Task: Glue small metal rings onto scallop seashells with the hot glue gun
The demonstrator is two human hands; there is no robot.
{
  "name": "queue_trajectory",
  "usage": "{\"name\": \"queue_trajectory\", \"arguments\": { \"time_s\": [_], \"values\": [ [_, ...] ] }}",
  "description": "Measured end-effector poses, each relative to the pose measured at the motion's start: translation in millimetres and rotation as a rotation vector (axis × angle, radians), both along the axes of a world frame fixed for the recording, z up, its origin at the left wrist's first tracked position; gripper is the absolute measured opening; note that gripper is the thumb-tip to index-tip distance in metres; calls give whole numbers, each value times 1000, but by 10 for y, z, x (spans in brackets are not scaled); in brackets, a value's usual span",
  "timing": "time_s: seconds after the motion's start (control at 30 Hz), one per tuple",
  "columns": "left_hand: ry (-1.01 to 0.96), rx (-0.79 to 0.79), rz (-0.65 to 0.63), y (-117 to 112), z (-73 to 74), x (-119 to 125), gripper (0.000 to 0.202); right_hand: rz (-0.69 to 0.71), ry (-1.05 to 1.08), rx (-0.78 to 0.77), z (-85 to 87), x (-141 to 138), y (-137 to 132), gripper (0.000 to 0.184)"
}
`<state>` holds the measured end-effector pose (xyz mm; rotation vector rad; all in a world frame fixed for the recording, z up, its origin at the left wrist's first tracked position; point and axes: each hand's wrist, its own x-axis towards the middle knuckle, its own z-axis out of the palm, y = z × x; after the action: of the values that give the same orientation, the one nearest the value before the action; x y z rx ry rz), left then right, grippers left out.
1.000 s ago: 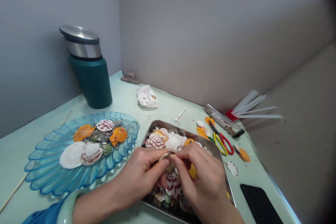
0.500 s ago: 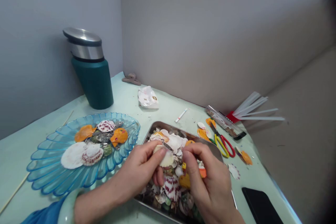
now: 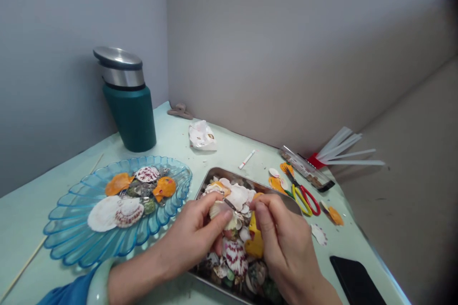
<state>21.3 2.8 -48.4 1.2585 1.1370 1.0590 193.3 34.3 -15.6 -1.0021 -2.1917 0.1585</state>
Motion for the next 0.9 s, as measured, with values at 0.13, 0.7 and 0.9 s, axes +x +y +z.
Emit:
{"name": "queue_trajectory", "arguments": {
  "time_s": [0.13, 0.7, 0.9],
  "values": [
    [18, 47, -2, -9, -11, -13, 22, -38, -20, 51, 77, 88, 29, 35],
    [195, 16, -7, 6, 39, 3, 20, -433, 402, 172, 884, 710, -86, 14],
    [99, 6, 15, 6, 57, -5, 22, -271, 239, 70, 912, 661, -189, 18]
  ]
}}
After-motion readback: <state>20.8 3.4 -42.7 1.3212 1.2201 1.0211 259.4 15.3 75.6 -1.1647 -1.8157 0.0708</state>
